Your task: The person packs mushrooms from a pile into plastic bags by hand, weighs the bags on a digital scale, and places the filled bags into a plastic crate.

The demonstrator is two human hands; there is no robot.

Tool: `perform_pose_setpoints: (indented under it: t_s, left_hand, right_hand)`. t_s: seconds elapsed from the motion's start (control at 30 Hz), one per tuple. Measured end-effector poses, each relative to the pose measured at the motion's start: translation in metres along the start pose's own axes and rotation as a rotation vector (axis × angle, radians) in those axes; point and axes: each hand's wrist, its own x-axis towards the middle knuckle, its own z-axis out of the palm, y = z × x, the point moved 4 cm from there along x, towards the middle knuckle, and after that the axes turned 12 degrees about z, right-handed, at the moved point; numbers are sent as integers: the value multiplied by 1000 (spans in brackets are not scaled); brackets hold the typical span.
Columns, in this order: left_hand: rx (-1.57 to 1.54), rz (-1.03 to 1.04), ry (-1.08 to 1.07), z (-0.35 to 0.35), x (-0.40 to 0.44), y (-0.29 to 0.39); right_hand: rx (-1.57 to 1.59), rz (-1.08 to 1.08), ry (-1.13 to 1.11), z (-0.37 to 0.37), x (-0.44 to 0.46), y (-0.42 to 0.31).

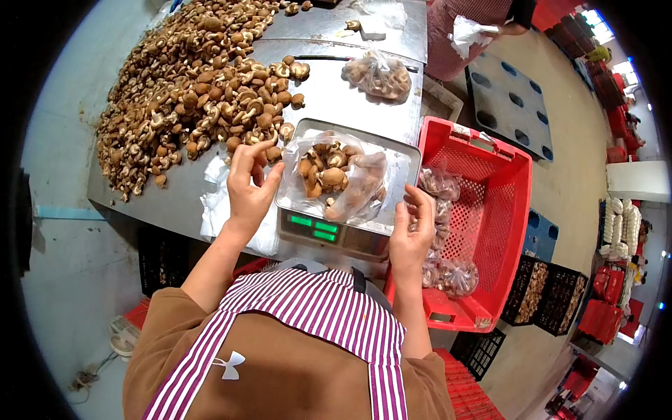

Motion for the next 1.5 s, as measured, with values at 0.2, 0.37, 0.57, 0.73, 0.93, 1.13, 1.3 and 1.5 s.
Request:
perform_pose_setpoints:
  t_s: [0.2, 0.37, 0.57, 0.73, 0.93, 1.13, 1.3, 1.5]
  left_hand:
    - [20, -52, -67, 18, 9, 2]
    - [132, -126, -163, 26, 10, -27]
    - [-192, -272, -34, 11, 1, -44]
    - [-383, -248, 3, 20, 11, -14]
    - [-363, -258, -43, 19, 9, -2]
    - [-388, -310, 1, 12, -1, -15]
    - [-444, -335, 81, 16, -7, -27]
    - [-451, -403, -5, 28, -19, -23]
  right_hand:
    - [-302, -328, 16, 47, -7, -66]
    - [-521, -337, 46, 77, 9, -40]
    - [-345, -318, 119, 48, 3, -37]
    - [-248, -507, -234, 102, -8, -76]
    - [-785, -451, -334, 189, 49, -8]
    - [-711, -210, -316, 174, 59, -2]
    - [-162, -113, -486, 128, 45, 1]
    - [500, 473, -740, 100, 17, 4]
